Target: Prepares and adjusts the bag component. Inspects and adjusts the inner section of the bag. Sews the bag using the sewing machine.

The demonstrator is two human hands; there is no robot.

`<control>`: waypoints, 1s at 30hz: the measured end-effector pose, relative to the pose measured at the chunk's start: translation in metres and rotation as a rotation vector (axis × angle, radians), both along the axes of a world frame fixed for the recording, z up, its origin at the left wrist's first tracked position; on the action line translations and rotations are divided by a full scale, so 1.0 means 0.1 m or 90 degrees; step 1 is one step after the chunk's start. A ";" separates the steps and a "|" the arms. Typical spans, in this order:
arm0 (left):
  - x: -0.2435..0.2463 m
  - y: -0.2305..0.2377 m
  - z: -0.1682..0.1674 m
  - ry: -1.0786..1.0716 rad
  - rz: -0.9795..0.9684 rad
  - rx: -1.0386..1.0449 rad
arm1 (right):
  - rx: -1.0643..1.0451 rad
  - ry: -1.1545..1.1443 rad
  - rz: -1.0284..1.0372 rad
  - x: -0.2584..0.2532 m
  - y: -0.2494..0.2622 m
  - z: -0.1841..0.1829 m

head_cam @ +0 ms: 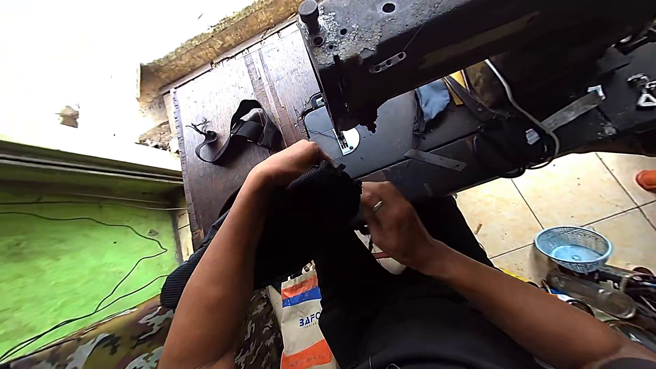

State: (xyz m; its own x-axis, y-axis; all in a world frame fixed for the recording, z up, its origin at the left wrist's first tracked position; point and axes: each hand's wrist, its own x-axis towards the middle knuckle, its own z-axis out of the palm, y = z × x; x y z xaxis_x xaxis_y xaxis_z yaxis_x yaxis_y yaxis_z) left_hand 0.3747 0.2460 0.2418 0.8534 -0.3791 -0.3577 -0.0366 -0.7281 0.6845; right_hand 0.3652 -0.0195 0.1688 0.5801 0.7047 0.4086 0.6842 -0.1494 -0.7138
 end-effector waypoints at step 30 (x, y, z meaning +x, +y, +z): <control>-0.99 -0.70 -0.18 -0.332 0.207 0.429 | -0.108 -0.257 0.012 -0.20 0.23 -0.44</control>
